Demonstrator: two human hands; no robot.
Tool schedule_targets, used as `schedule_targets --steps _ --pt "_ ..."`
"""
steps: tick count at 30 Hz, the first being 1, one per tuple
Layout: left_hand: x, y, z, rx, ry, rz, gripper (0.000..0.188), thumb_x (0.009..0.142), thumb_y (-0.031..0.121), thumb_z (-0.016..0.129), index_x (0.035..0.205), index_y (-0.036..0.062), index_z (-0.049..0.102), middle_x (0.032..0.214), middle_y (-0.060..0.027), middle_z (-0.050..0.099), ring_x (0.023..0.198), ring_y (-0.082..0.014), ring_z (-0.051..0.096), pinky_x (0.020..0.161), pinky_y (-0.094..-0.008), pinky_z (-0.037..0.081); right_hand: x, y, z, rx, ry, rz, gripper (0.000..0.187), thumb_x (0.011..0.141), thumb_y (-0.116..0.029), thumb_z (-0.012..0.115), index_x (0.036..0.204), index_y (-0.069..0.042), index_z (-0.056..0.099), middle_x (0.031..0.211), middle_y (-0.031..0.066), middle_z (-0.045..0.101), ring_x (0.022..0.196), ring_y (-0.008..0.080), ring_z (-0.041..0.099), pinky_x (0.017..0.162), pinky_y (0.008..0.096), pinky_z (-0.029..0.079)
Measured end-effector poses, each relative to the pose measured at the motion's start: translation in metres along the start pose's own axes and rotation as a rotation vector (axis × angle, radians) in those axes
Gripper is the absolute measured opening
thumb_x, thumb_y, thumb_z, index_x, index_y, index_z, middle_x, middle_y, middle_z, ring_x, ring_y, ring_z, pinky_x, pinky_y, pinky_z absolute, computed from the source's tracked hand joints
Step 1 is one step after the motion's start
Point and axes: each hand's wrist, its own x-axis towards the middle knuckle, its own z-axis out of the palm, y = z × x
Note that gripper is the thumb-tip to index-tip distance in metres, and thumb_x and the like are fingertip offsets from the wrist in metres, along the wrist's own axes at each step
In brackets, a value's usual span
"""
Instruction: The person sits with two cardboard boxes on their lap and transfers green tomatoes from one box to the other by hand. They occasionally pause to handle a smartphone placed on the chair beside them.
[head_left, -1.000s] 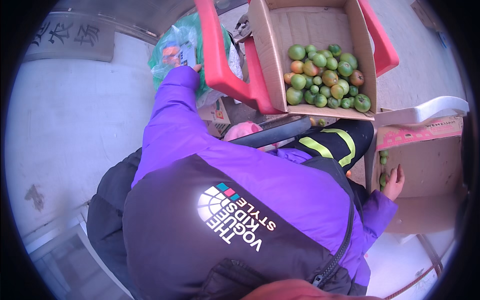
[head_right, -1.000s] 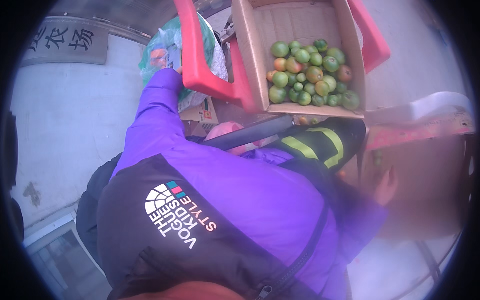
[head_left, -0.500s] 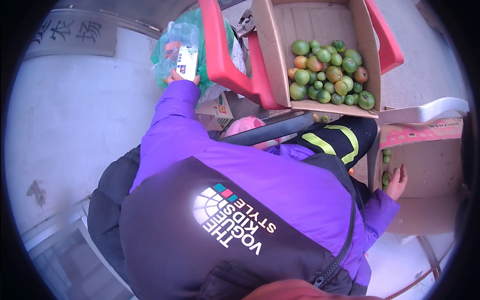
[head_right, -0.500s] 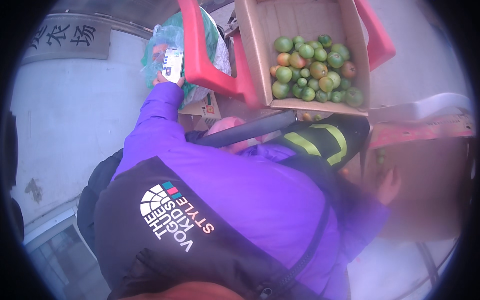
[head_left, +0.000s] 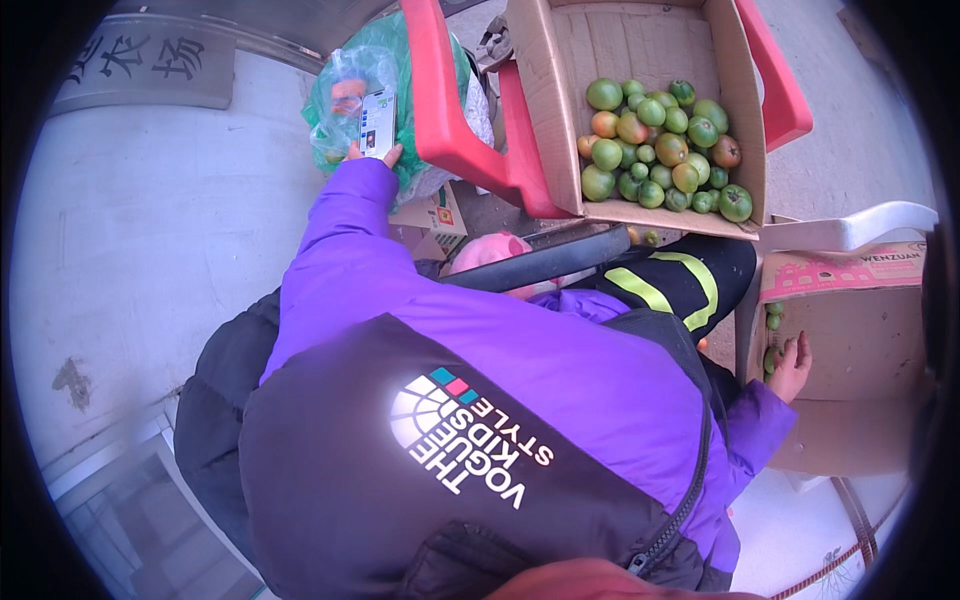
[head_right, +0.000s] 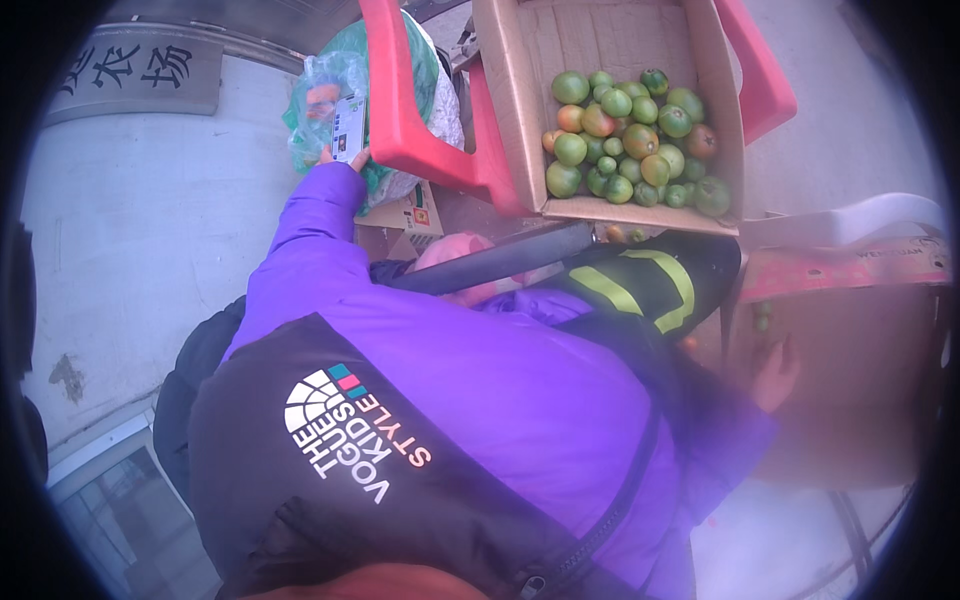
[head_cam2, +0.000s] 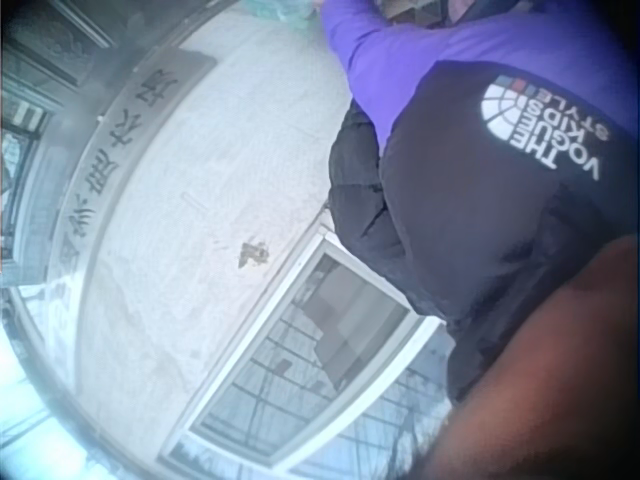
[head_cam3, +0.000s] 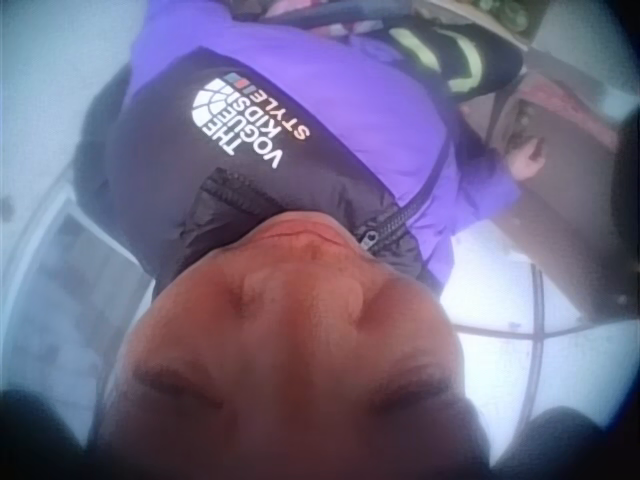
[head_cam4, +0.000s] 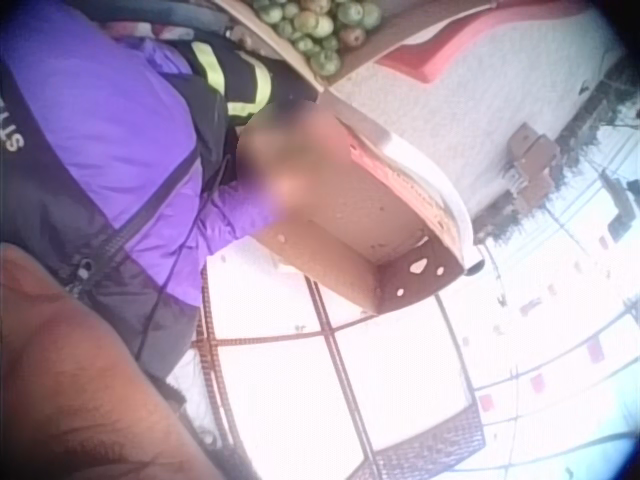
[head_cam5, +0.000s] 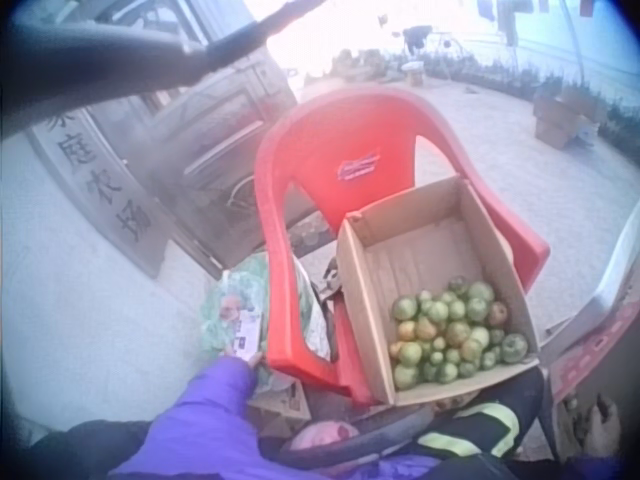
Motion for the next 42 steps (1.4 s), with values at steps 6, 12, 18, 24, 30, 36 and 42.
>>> schedule_targets --steps 6,12,18,24,30,36,42 --pt "0.007 0.009 -0.009 0.186 0.218 0.227 0.076 0.081 0.057 0.065 0.139 0.0101 0.048 0.131 -0.0249 0.048 0.118 -0.0403 0.051 0.099 -0.0470 0.043 0.007 0.009 -0.005 -0.065 -0.004 -0.045 0.048 0.096 -0.025 0.057 0.136 0.000 0.050 0.127 0.0149 0.056 0.112 0.0220 0.055 0.092 0.0316 0.046" --pt "0.025 0.026 -0.013 0.318 0.216 0.377 0.063 0.085 0.055 0.061 0.138 0.0216 0.052 0.131 -0.0239 0.048 0.117 -0.0403 0.051 0.098 -0.0464 0.043 0.008 0.008 -0.003 -0.085 0.009 -0.063 0.047 0.096 -0.024 0.057 0.136 0.000 0.050 0.123 0.0136 0.058 0.103 0.0190 0.058 0.085 0.0295 0.048" --pt "0.041 0.018 -0.002 0.391 0.192 0.420 0.062 0.087 0.054 0.060 0.137 0.0198 0.053 0.131 -0.0254 0.047 0.118 -0.0413 0.050 0.099 -0.0473 0.043 0.000 0.001 -0.001 0.007 0.012 -0.013 0.046 0.097 -0.023 0.058 0.136 0.000 0.050 0.112 0.0106 0.060 0.090 0.0138 0.059 0.075 0.0251 0.049" --pt "0.025 0.087 -0.045 -0.458 0.523 0.247 0.047 0.092 0.036 0.061 0.131 0.0089 0.055 0.132 -0.0227 0.042 0.114 -0.0307 0.054 0.092 -0.0397 0.048 0.002 -0.002 -0.002 -0.075 0.008 -0.050 0.046 0.097 -0.023 0.056 0.136 0.000 0.049 0.114 0.0113 0.060 0.091 0.0134 0.058 0.076 0.0262 0.049" --pt "-0.086 0.248 -0.064 -1.155 0.120 0.943 0.041 0.091 0.019 0.064 0.127 0.0028 0.054 0.116 -0.0117 0.054 0.093 -0.0183 0.060 0.083 -0.0294 0.050 -0.010 -0.014 0.005 -0.088 0.027 0.001 0.045 0.098 -0.023 0.054 0.136 -0.001 0.048 0.128 0.0147 0.055 0.103 0.0184 0.059 0.084 0.0296 0.050" --pt "-0.165 0.340 0.031 -0.196 -0.135 1.065 0.039 0.086 0.024 0.062 0.124 0.0128 0.060 0.119 -0.0153 0.056 0.108 -0.0329 0.056 0.092 -0.0445 0.047 -0.024 -0.017 -0.001 0.034 0.009 0.002 0.045 0.096 -0.020 0.058 0.135 0.000 0.048 0.134 0.0154 0.051 0.116 0.0244 0.057 0.093 0.0338 0.050" --pt "-0.169 0.345 0.065 -0.016 -0.234 1.147 0.043 0.086 0.030 0.062 0.124 0.0108 0.058 0.115 -0.0181 0.059 0.106 -0.0358 0.058 0.092 -0.0461 0.046 -0.032 -0.014 -0.005 0.093 0.099 -0.028 0.042 0.095 -0.022 0.061 0.132 -0.005 0.053 0.128 0.0081 0.055 0.110 0.0165 0.054 0.081 0.0281 0.048"
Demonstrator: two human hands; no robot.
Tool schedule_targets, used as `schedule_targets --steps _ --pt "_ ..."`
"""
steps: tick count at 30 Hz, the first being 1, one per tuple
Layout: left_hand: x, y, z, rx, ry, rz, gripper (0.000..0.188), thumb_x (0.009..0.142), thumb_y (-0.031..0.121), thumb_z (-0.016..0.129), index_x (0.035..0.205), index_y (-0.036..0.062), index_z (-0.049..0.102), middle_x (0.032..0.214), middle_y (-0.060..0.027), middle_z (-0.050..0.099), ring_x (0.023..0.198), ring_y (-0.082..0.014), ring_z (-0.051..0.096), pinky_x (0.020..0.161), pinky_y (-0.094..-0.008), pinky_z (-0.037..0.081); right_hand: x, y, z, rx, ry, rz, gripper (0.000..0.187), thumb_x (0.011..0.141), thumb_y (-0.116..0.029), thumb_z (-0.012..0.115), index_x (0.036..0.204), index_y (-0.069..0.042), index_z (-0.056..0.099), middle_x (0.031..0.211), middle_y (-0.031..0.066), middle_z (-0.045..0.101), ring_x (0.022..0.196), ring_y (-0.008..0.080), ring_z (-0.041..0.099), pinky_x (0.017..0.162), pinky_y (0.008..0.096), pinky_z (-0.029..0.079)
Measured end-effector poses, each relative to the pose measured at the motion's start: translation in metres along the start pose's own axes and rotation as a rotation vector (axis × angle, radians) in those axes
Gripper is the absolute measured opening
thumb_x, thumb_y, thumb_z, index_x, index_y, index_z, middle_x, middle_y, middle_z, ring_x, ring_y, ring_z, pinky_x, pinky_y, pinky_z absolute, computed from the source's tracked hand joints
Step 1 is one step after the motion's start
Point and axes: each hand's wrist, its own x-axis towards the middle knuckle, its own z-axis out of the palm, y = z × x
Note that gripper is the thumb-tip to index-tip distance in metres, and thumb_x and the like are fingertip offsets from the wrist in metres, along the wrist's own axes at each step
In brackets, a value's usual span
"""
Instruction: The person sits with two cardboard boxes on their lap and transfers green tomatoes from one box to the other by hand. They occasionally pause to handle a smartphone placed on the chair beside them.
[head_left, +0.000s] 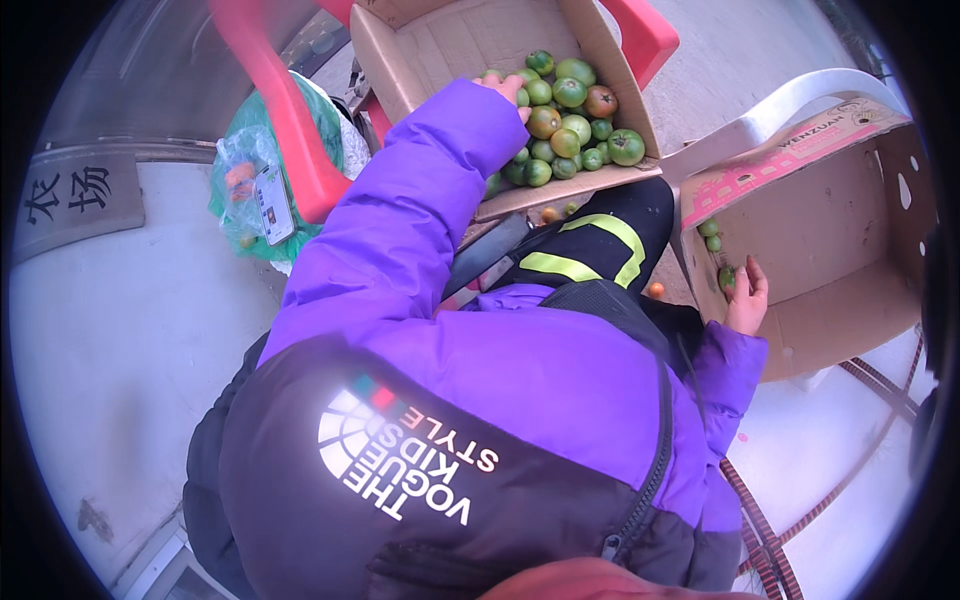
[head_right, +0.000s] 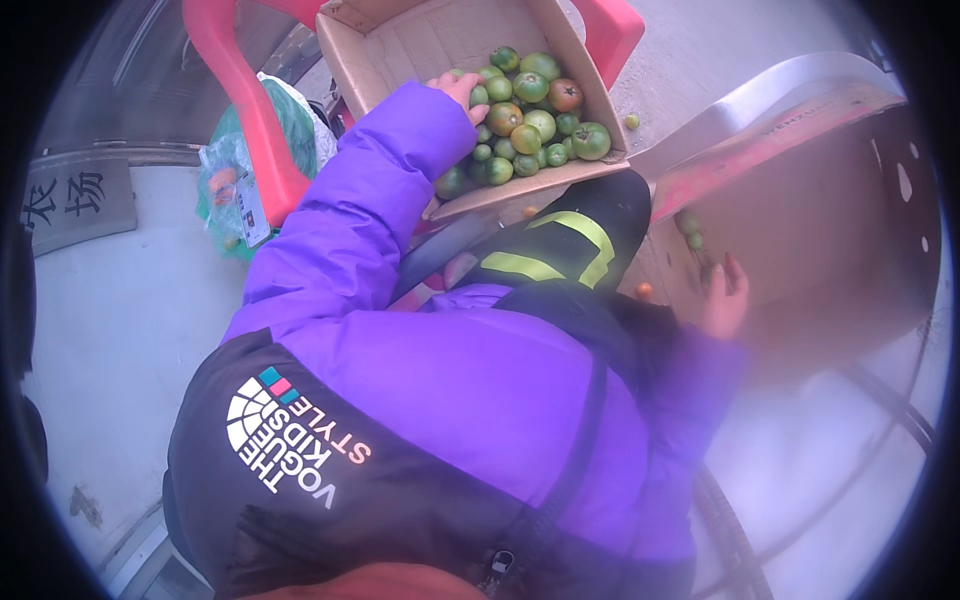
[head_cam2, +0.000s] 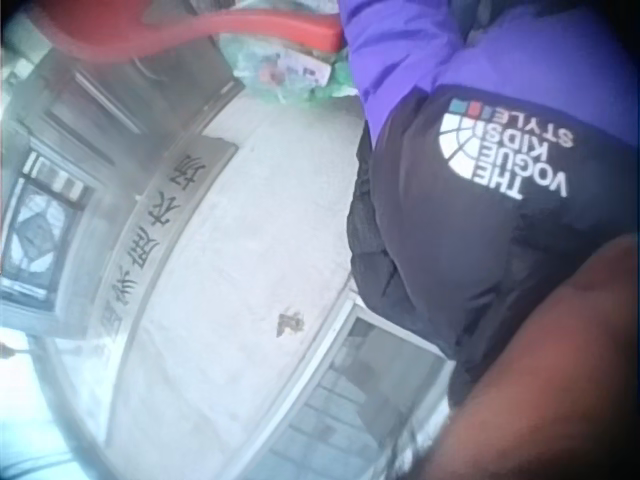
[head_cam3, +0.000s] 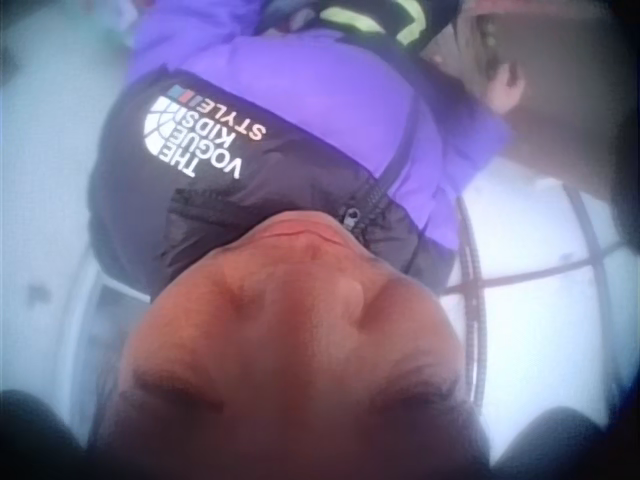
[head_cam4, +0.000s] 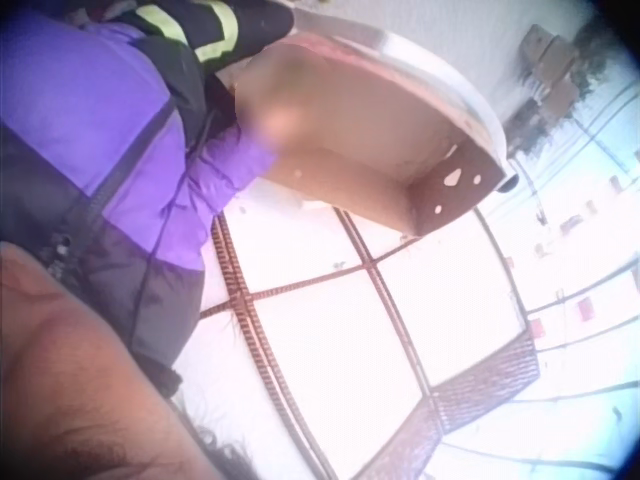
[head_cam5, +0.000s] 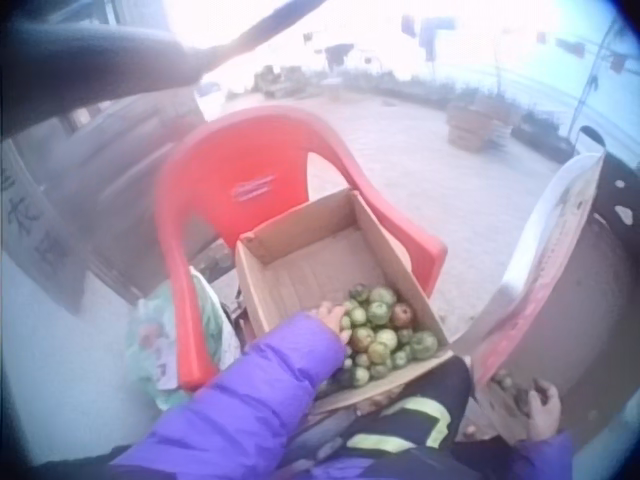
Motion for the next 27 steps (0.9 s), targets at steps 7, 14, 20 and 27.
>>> schedule_targets --steps 7,14,20,27 --pt "-0.046 0.072 -0.027 -0.624 0.160 0.309 0.059 0.081 0.018 0.075 0.132 0.0060 0.048 0.113 -0.0154 0.058 0.100 -0.0274 0.060 0.086 -0.0371 0.051 -0.034 -0.072 0.058 0.146 -0.317 -0.073 0.047 0.096 -0.023 0.059 0.134 0.000 0.047 0.125 0.0129 0.057 0.108 0.0191 0.059 0.089 0.0330 0.049" --pt "-0.083 0.135 -0.045 -0.861 -0.099 0.448 0.068 0.076 0.013 0.077 0.135 0.0049 0.043 0.112 -0.0120 0.058 0.101 -0.0258 0.061 0.085 -0.0353 0.052 -0.058 -0.130 0.078 0.196 -0.425 -0.105 0.050 0.097 -0.023 0.057 0.139 0.000 0.041 0.135 0.0165 0.046 0.108 0.0193 0.058 0.087 0.0303 0.050" --pt "-0.094 0.145 -0.039 -0.881 -0.048 0.579 0.070 0.076 0.014 0.078 0.135 0.0028 0.043 0.118 -0.0152 0.056 0.107 -0.0283 0.059 0.088 -0.0365 0.051 -0.074 -0.123 0.093 0.612 -0.914 0.053 0.057 0.096 -0.017 0.056 0.144 0.001 0.030 0.136 0.0167 0.046 0.121 0.0247 0.052 0.097 0.0344 0.047" --pt "-0.032 0.069 -0.021 -0.688 0.075 0.335 0.047 0.080 0.011 0.070 0.125 0.0093 0.058 0.116 -0.0161 0.056 0.106 -0.0288 0.058 0.087 -0.0358 0.050 -0.058 -0.113 0.062 0.461 -0.588 0.102 0.050 0.092 -0.006 0.059 0.139 -0.001 0.041 0.112 0.0098 0.059 0.090 0.0142 0.062 0.075 0.0219 0.052"
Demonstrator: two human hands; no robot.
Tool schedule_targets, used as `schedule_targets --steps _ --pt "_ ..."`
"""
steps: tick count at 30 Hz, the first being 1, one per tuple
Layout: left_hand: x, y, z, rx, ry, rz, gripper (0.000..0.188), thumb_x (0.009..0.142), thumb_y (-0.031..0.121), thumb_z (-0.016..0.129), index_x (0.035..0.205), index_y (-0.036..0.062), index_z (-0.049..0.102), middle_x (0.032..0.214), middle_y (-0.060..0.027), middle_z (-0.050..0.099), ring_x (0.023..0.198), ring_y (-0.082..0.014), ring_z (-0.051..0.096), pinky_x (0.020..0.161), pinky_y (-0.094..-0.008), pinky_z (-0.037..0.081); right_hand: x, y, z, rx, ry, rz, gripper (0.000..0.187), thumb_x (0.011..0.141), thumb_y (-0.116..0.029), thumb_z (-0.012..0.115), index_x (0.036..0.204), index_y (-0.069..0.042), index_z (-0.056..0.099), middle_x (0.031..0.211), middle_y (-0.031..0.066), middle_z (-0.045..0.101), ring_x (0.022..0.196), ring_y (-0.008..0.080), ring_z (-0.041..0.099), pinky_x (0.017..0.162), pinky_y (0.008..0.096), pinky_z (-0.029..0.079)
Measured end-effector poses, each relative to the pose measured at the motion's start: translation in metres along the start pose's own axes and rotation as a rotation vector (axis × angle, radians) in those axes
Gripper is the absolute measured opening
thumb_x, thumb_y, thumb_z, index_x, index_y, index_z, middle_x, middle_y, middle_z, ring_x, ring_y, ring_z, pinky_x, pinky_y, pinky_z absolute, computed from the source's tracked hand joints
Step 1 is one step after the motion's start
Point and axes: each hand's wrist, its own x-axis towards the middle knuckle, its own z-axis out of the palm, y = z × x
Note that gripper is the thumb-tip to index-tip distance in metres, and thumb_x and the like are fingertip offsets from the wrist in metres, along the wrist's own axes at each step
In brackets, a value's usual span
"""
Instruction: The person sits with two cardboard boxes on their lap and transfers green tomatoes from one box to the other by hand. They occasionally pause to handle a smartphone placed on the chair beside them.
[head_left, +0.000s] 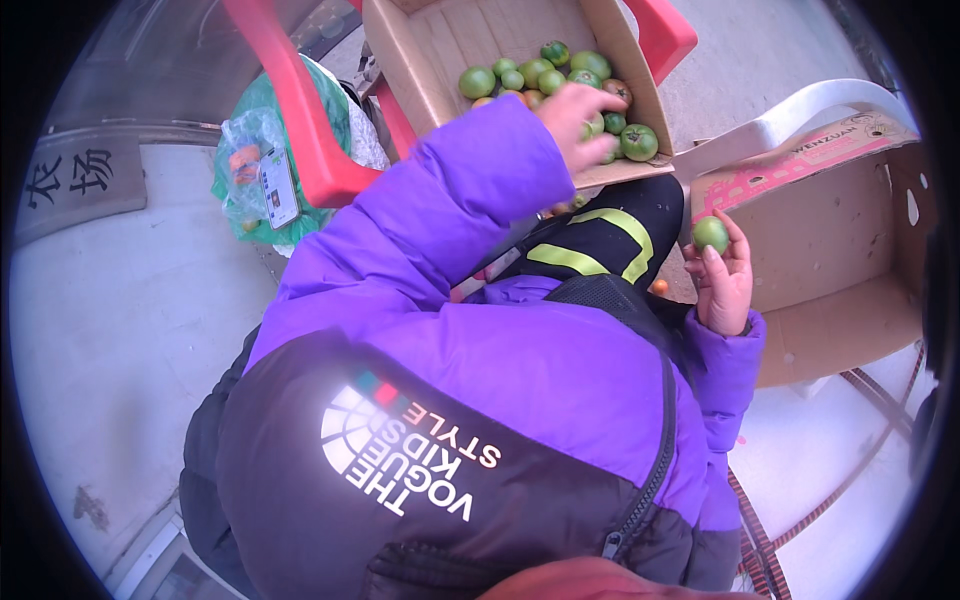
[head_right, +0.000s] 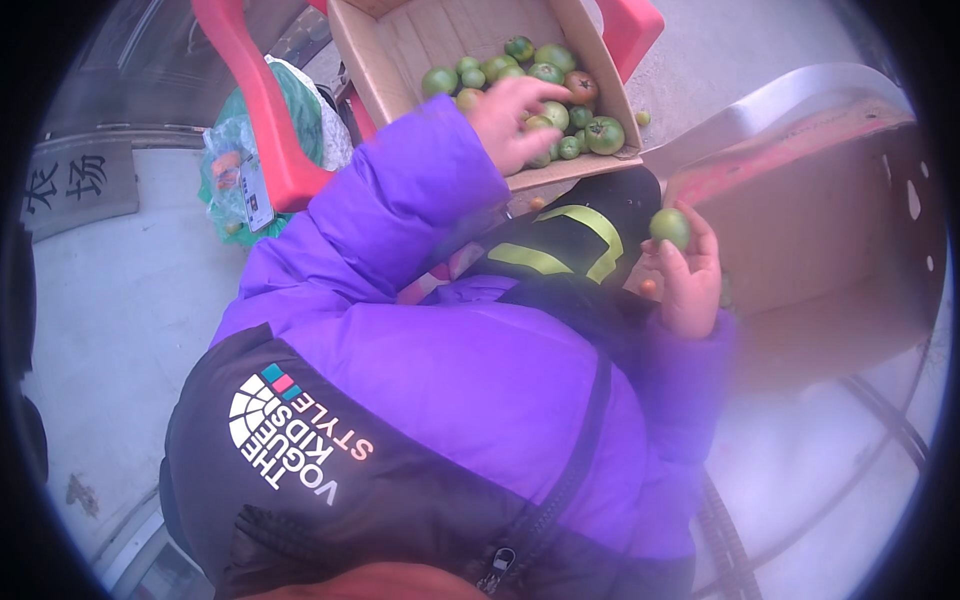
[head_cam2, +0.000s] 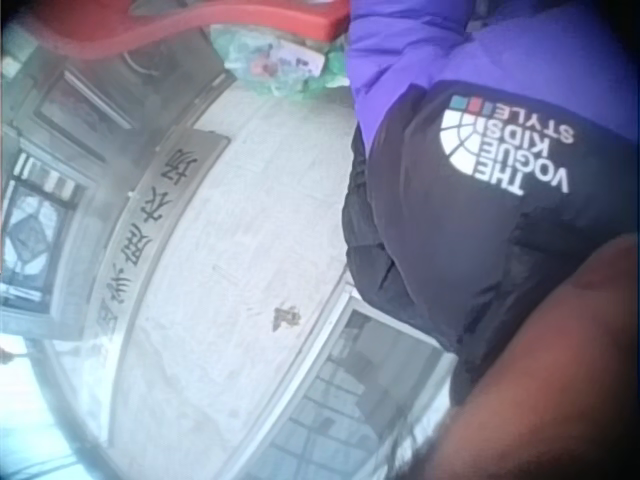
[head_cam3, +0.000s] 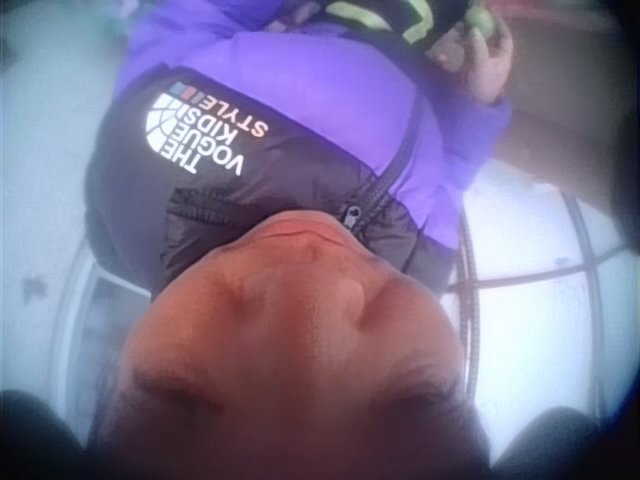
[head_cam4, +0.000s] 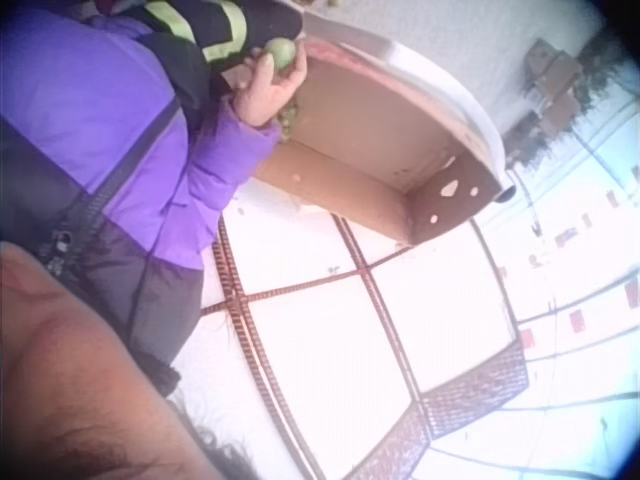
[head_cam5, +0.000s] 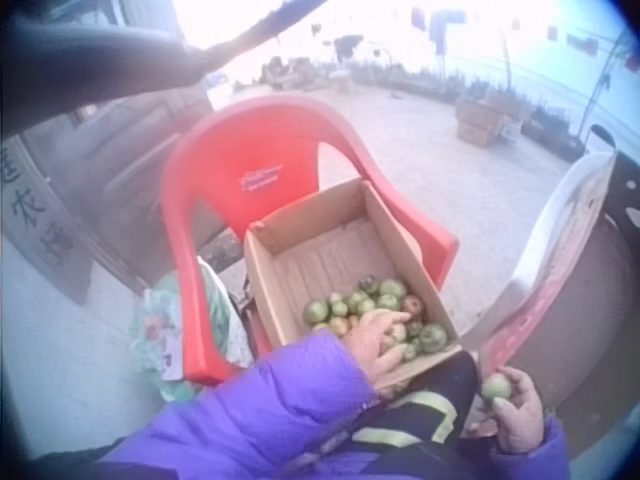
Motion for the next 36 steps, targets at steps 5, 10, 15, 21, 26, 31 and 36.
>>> schedule_targets --steps 5,10,15,21,26,31,36 --pt "-0.018 -0.072 -0.035 0.646 0.046 -0.366 0.038 0.081 0.028 0.068 0.114 0.0101 0.061 0.116 -0.0173 0.057 0.104 -0.0331 0.059 0.089 -0.0438 0.048 0.013 0.039 -0.049 -0.160 0.395 -0.029 0.052 0.093 -0.011 0.060 0.137 0.004 0.037 0.120 0.0140 0.053 0.096 0.0187 0.061 0.081 0.0286 0.051" --pt "-0.023 -0.080 -0.026 0.836 -0.067 -0.319 0.036 0.085 0.032 0.063 0.112 0.0090 0.058 0.110 -0.0183 0.057 0.101 -0.0348 0.058 0.085 -0.0468 0.048 0.027 0.079 -0.078 -0.147 0.405 0.053 0.055 0.092 -0.010 0.061 0.138 0.004 0.035 0.119 0.0130 0.053 0.097 0.0190 0.061 0.080 0.0280 0.051" --pt "-0.019 -0.078 -0.024 0.851 -0.066 -0.334 0.032 0.085 0.030 0.061 0.109 0.0084 0.058 0.106 -0.0184 0.057 0.099 -0.0333 0.058 0.082 -0.0467 0.049 0.030 0.084 -0.083 -0.173 0.396 0.072 0.059 0.092 -0.010 0.061 0.141 0.004 0.033 0.118 0.0118 0.054 0.098 0.0189 0.061 0.080 0.0275 0.050" --pt "-0.022 -0.078 -0.024 0.883 -0.056 -0.290 0.031 0.083 0.028 0.063 0.108 0.0095 0.058 0.104 -0.0171 0.058 0.097 -0.0323 0.058 0.081 -0.0462 0.049 0.028 0.082 -0.081 -0.167 0.385 0.075 0.059 0.092 -0.009 0.060 0.143 0.003 0.032 0.117 0.0110 0.055 0.099 0.0184 0.061 0.079 0.0269 0.050" --pt "-0.022 -0.077 -0.025 0.885 -0.059 -0.288 0.027 0.087 0.030 0.060 0.106 0.0104 0.059 0.100 -0.0162 0.059 0.094 -0.0320 0.059 0.078 -0.0463 0.049 0.028 0.083 -0.081 -0.142 0.359 0.057 0.059 0.092 -0.008 0.060 0.143 0.003 0.032 0.115 0.0105 0.056 0.099 0.0175 0.061 0.078 0.0260 0.050" --pt "-0.022 -0.078 -0.024 0.916 -0.045 -0.269 0.027 0.093 0.034 0.053 0.106 0.0108 0.059 0.098 -0.0159 0.059 0.092 -0.0320 0.060 0.078 -0.0462 0.049 0.029 0.084 -0.083 -0.131 0.355 0.035 0.056 0.092 -0.005 0.061 0.142 0.002 0.035 0.111 0.0103 0.057 0.092 0.0153 0.061 0.073 0.0231 0.049" --pt "-0.022 -0.078 -0.023 0.923 -0.050 -0.277 0.029 0.095 0.036 0.052 0.106 0.0104 0.059 0.098 -0.0157 0.060 0.093 -0.0318 0.060 0.078 -0.0466 0.049 0.029 0.084 -0.083 -0.124 0.337 0.036 0.056 0.092 -0.005 0.060 0.142 0.002 0.035 0.113 0.0109 0.056 0.094 0.0158 0.060 0.074 0.0235 0.049"
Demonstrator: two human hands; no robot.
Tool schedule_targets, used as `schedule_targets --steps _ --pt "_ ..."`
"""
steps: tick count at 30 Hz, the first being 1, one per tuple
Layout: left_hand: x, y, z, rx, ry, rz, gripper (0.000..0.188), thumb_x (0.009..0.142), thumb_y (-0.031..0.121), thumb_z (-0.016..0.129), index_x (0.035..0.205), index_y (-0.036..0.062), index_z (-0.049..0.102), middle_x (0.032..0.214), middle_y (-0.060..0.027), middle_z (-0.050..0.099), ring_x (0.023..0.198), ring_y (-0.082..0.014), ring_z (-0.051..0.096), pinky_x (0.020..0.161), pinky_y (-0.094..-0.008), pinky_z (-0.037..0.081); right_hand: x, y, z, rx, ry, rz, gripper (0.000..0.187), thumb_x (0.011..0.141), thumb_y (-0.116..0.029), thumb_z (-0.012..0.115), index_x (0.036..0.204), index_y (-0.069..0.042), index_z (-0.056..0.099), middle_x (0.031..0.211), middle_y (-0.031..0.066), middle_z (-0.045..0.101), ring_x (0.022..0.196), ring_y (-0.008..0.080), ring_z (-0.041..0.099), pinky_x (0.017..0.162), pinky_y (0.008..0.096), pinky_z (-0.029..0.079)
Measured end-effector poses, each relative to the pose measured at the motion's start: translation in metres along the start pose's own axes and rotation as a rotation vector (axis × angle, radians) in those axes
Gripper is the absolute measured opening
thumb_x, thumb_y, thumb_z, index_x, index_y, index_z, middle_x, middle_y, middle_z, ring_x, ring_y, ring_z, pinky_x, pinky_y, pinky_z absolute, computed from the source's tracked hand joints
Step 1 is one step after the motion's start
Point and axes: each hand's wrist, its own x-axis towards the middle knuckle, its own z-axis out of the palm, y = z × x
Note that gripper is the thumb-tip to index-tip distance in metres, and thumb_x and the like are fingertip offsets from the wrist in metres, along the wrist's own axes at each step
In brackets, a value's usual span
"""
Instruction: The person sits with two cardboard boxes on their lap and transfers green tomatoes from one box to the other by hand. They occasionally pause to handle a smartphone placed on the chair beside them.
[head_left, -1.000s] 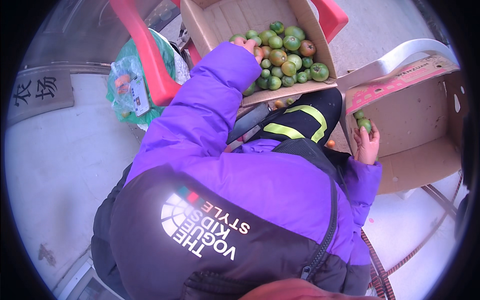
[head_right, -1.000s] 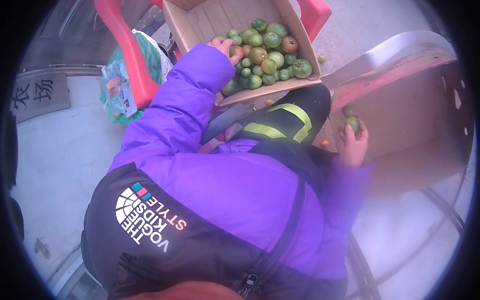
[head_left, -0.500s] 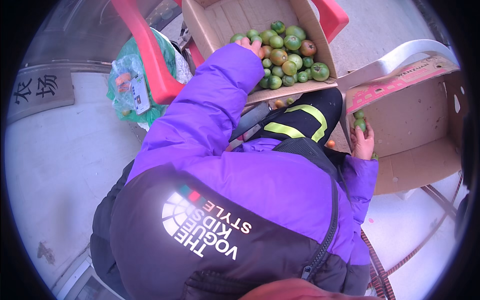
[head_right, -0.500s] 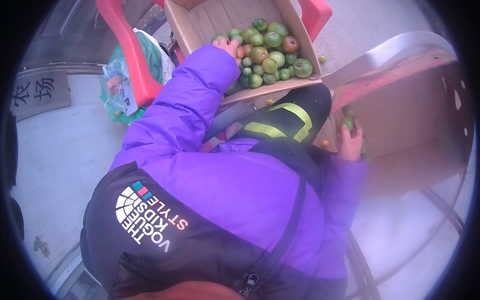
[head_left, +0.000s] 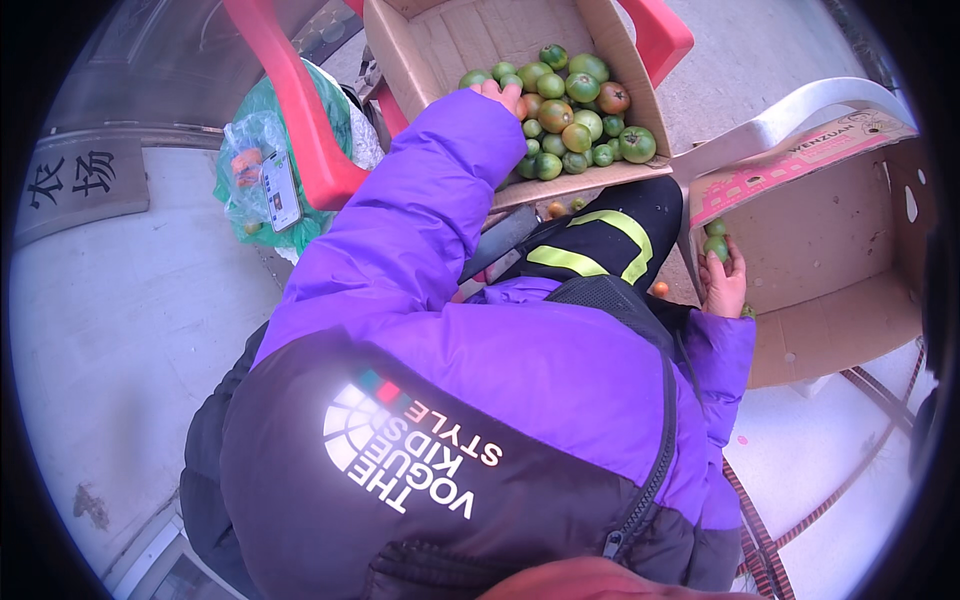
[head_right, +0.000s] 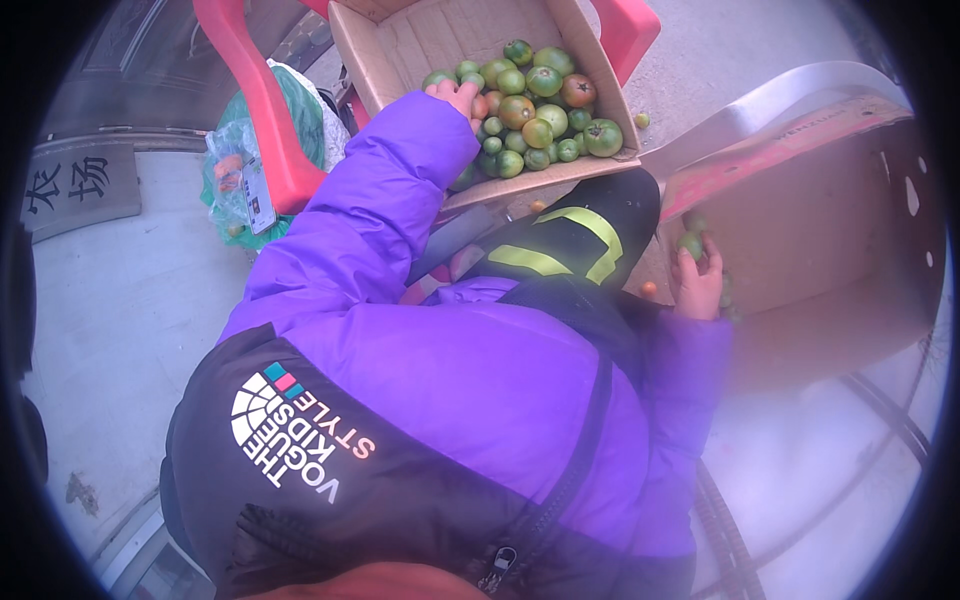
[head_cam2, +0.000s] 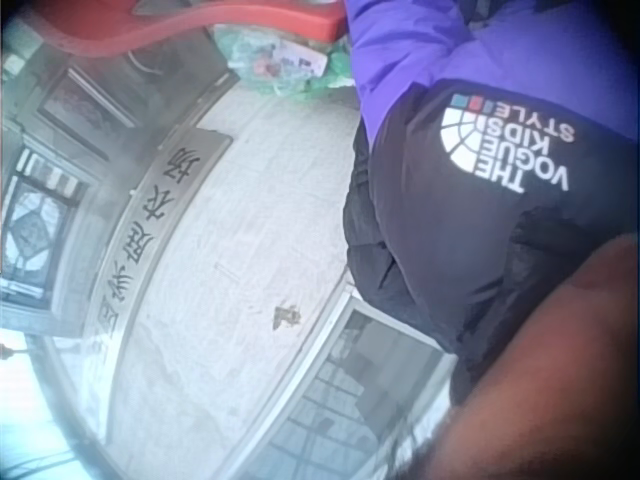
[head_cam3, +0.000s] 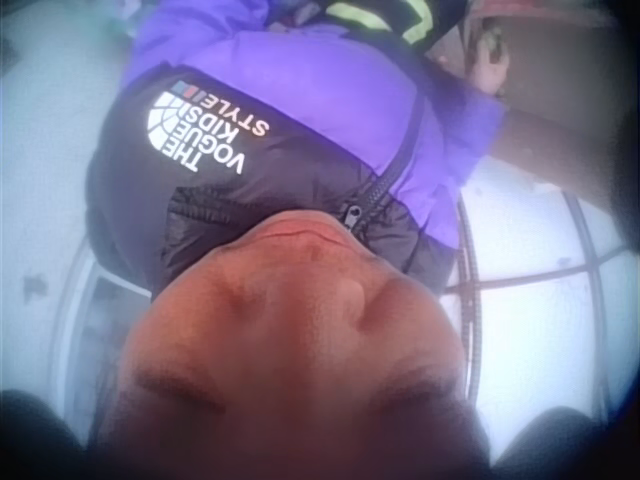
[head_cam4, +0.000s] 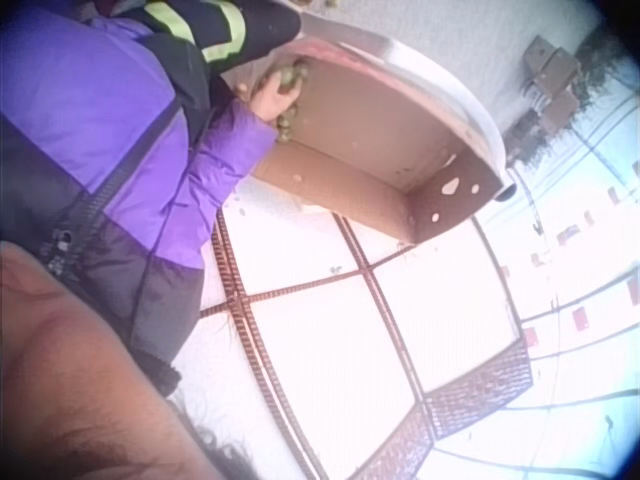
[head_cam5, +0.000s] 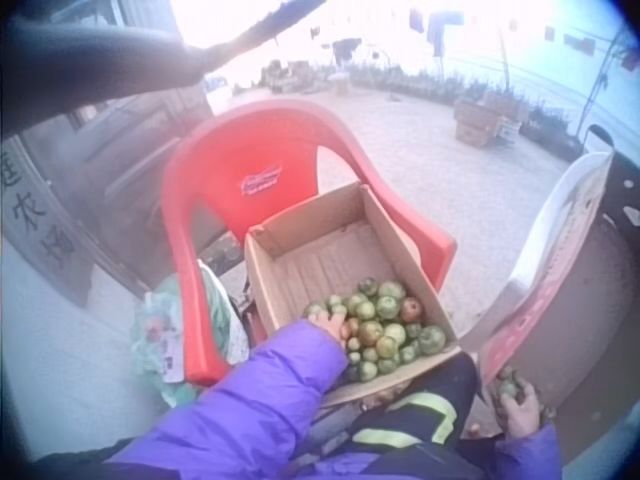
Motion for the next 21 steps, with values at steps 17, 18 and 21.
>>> schedule_targets --steps 17,18,21 --pt "0.0016 0.0003 -0.0005 -0.038 -0.055 -0.028 0.029 0.087 0.030 0.058 0.109 0.0108 0.057 0.102 -0.0166 0.059 0.096 -0.0333 0.059 0.080 -0.0468 0.048 0.0018 0.0005 -0.0010 -0.016 -0.030 0.013 0.057 0.093 -0.006 0.058 0.142 0.003 0.031 0.121 0.0127 0.054 0.105 0.0173 0.058 0.082 0.0274 0.050" --pt "0.0016 0.0004 -0.0009 -0.013 -0.057 -0.020 0.030 0.093 0.034 0.053 0.109 0.0099 0.058 0.103 -0.0166 0.059 0.097 -0.0326 0.059 0.081 -0.0467 0.049 0.0021 0.0007 -0.0015 -0.019 -0.027 0.013 0.057 0.093 -0.006 0.058 0.142 0.003 0.031 0.121 0.0127 0.054 0.105 0.0173 0.058 0.083 0.0276 0.050" --pt "0.0017 0.0002 -0.0001 -0.003 -0.069 -0.026 0.029 0.093 0.034 0.053 0.109 0.0101 0.059 0.103 -0.0165 0.059 0.098 -0.0328 0.059 0.081 -0.0468 0.049 0.0022 0.0003 -0.0020 -0.026 -0.024 0.014 0.056 0.093 -0.006 0.058 0.142 0.003 0.031 0.122 0.0124 0.054 0.105 0.0173 0.058 0.084 0.0280 0.050"
